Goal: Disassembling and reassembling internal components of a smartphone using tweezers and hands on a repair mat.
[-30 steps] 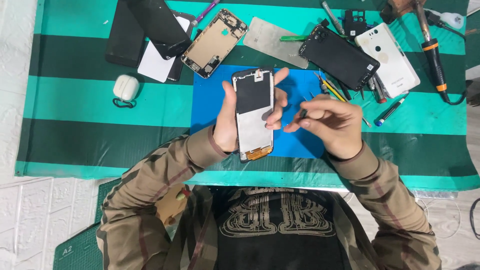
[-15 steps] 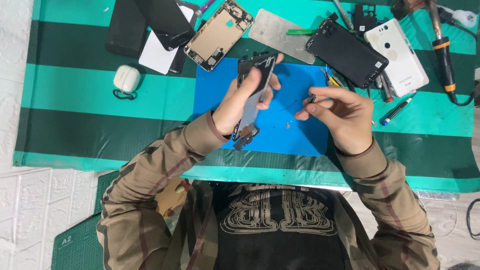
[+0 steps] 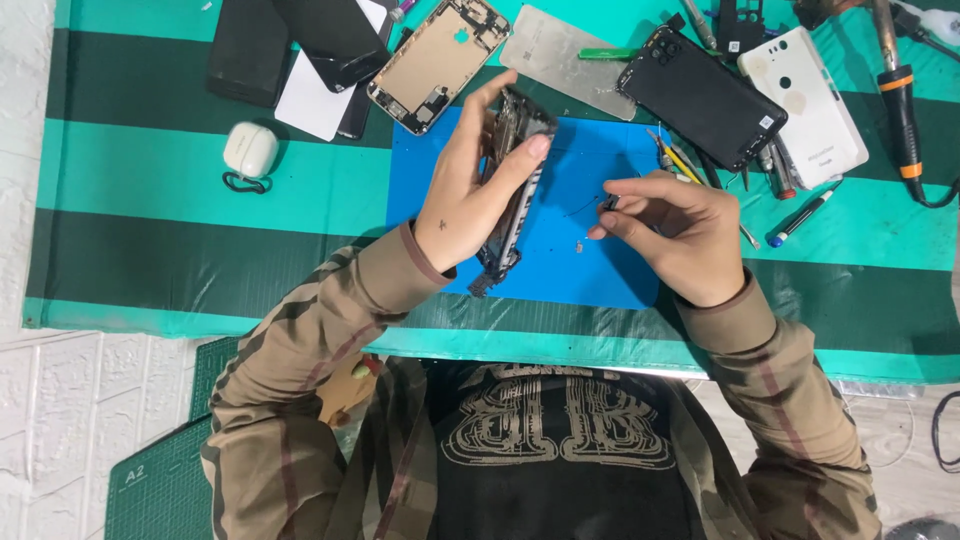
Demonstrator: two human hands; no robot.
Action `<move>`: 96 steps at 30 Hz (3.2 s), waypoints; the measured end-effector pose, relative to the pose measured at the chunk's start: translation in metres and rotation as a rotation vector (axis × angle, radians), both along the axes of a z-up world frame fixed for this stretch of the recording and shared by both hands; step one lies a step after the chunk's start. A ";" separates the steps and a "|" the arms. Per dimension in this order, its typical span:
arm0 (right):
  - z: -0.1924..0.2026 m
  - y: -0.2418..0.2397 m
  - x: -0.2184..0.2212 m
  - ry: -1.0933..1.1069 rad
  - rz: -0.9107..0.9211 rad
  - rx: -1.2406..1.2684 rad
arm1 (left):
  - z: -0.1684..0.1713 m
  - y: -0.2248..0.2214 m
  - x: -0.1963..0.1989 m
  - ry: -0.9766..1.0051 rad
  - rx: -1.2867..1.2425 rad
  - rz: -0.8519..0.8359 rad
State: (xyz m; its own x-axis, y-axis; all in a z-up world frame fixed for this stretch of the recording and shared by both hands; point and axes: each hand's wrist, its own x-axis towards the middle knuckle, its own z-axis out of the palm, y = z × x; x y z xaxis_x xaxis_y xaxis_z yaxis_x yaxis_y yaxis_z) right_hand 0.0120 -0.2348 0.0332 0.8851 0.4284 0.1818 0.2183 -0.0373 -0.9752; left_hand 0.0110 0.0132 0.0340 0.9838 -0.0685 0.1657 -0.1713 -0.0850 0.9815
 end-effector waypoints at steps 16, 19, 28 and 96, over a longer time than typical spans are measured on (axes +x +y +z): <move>-0.013 0.014 0.000 0.144 0.109 0.027 | -0.032 0.018 0.018 -0.138 0.066 0.114; -0.016 0.011 0.002 0.131 0.113 0.051 | -0.024 0.019 0.019 -0.231 0.114 0.166; 0.000 0.016 0.001 0.040 0.173 -0.036 | -0.019 0.016 0.019 -0.291 0.022 0.108; -0.024 0.004 -0.011 -0.887 -0.273 -0.233 | -0.012 0.000 -0.003 -0.311 -0.226 -0.191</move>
State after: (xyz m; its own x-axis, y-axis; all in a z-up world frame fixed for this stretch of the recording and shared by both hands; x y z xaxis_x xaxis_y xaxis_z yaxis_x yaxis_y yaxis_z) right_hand 0.0011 -0.2306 0.0097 0.5408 0.3376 0.7704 0.8291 -0.3685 -0.4205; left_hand 0.0085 0.0135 0.0219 0.8578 -0.1729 0.4841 -0.4537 0.1882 0.8711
